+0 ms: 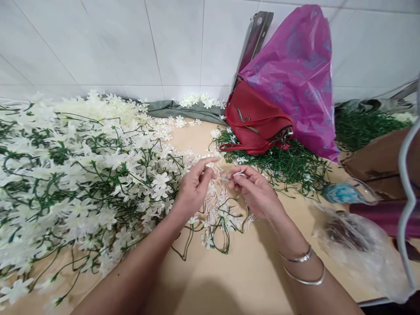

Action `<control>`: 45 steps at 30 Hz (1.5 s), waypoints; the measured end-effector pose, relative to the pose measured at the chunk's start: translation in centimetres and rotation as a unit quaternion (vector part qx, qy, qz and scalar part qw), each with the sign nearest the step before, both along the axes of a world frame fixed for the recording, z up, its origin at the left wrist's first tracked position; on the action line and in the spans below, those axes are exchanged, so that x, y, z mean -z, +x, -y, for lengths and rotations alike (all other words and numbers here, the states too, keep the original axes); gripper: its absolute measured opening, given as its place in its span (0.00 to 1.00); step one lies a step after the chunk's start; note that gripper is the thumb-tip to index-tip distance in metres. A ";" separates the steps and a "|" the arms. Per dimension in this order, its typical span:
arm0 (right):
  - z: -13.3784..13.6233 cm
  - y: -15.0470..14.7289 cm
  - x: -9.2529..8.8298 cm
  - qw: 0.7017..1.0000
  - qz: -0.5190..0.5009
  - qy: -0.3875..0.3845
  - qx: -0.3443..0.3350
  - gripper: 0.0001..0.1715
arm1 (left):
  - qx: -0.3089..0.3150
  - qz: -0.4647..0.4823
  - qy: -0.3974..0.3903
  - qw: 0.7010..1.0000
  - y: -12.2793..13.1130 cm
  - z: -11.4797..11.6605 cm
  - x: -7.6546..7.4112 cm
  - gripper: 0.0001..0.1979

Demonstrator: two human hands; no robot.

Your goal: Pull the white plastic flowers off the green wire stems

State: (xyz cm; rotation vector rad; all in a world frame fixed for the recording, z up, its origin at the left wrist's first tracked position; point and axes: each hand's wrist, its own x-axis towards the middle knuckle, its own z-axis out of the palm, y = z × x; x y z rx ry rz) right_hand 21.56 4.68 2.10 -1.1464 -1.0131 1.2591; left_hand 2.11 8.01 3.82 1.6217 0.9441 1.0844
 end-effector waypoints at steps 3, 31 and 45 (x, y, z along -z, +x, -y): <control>-0.2 0.1 0.4 0.999 -0.021 -0.027 0.006 0.19 | 0.036 -0.234 0.107 0.966 -1.2 -0.4 -1.4 0.09; 1.9 -2.7 -2.2 0.952 0.209 0.174 0.140 0.04 | 0.021 0.201 -0.277 0.939 1.6 0.8 0.3 0.21; 1.8 -3.0 -1.9 0.940 0.259 0.164 0.149 0.02 | 0.067 0.207 -0.276 0.936 1.6 0.8 0.6 0.21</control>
